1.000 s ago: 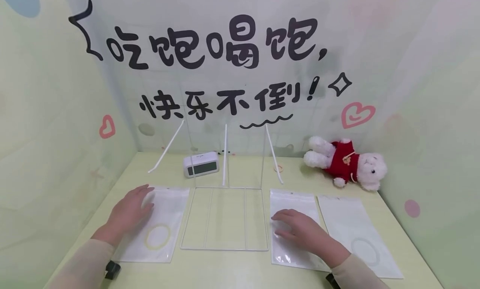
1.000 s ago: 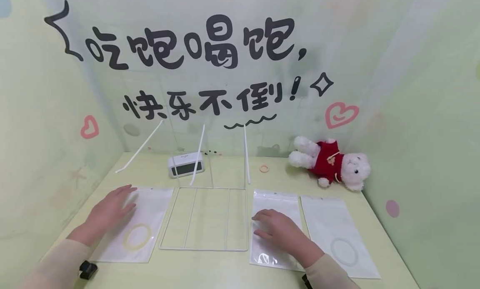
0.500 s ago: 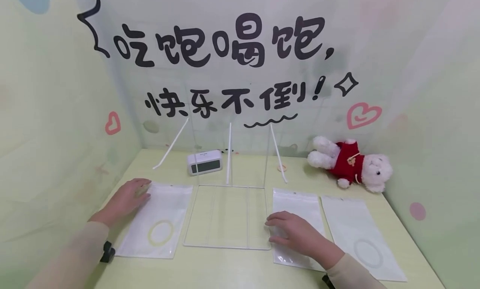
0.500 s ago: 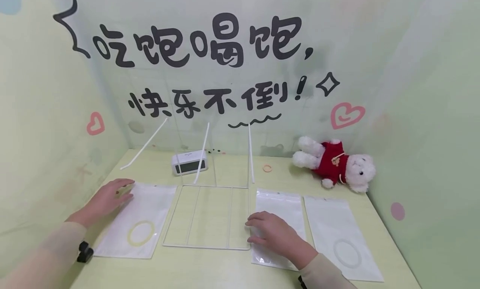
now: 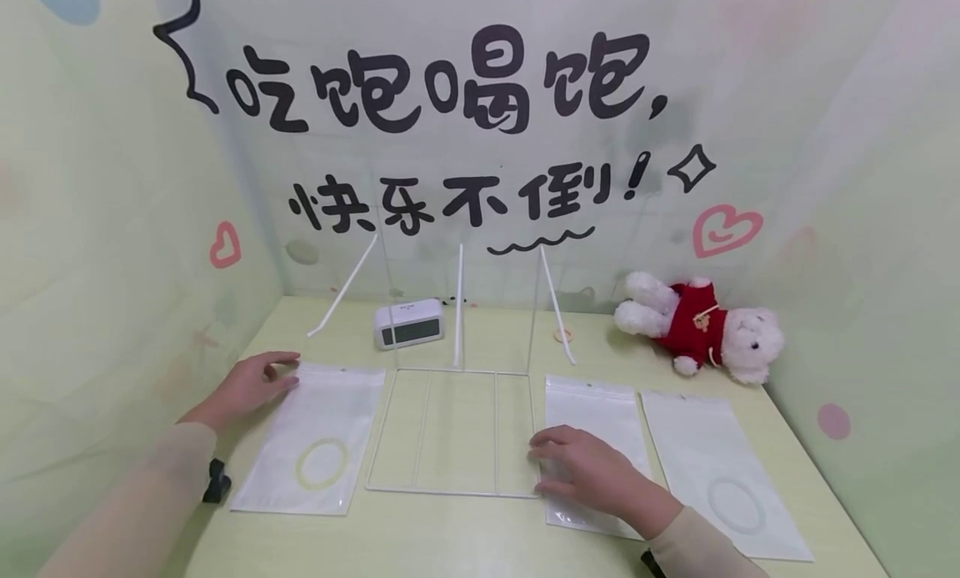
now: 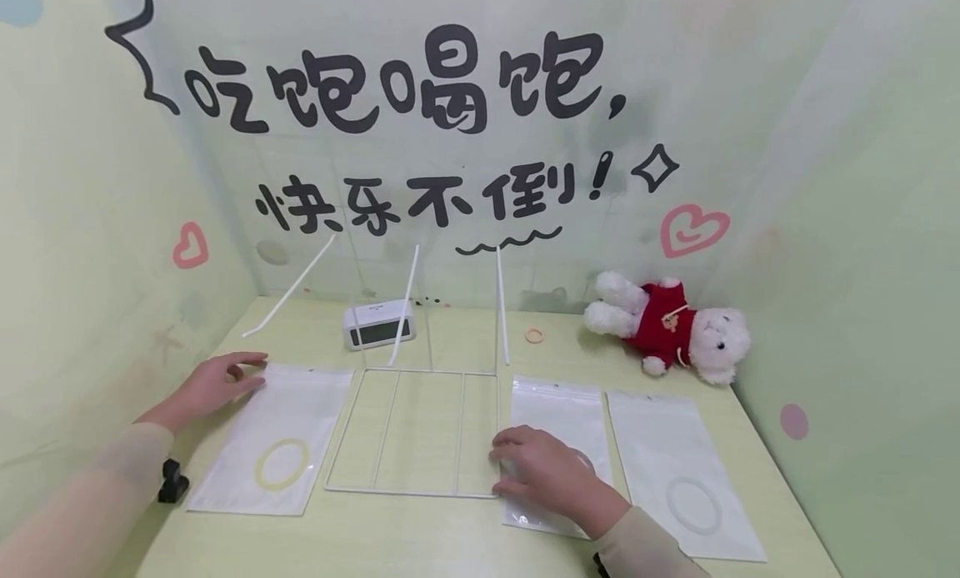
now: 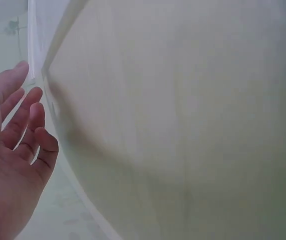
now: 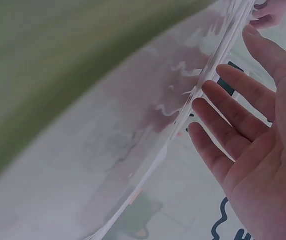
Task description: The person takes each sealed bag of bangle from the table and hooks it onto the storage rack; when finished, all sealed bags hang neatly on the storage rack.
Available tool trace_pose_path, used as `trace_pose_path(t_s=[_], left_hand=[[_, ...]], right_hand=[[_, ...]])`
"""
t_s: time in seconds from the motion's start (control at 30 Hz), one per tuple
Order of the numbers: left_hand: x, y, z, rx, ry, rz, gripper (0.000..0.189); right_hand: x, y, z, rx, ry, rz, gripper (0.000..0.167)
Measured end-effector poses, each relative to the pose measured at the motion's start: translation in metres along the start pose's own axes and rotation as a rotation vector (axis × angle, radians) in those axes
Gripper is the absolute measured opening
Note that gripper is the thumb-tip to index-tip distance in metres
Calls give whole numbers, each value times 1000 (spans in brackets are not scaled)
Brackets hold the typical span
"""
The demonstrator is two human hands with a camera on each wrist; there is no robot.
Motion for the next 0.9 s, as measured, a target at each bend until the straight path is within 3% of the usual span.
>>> trace_pose_path(t_s=[0.5, 0.9], left_hand=[[11, -17, -6, 68, 79, 20, 42], [11, -22, -7, 56, 107, 18, 37]], right_hand=[[-2, 4, 1, -47, 42, 11, 38], [-6, 3, 0, -18, 46, -24, 44]])
Point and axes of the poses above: each hand's wrist, its own y-axis away from the middle knuckle, its own z-axis out of the back of the hand, x = y × z, the point moved 7 cm from there along -y, towards the middle knuckle, and after that the axes turned 2 degrees about -y, right-handed, at the moved point
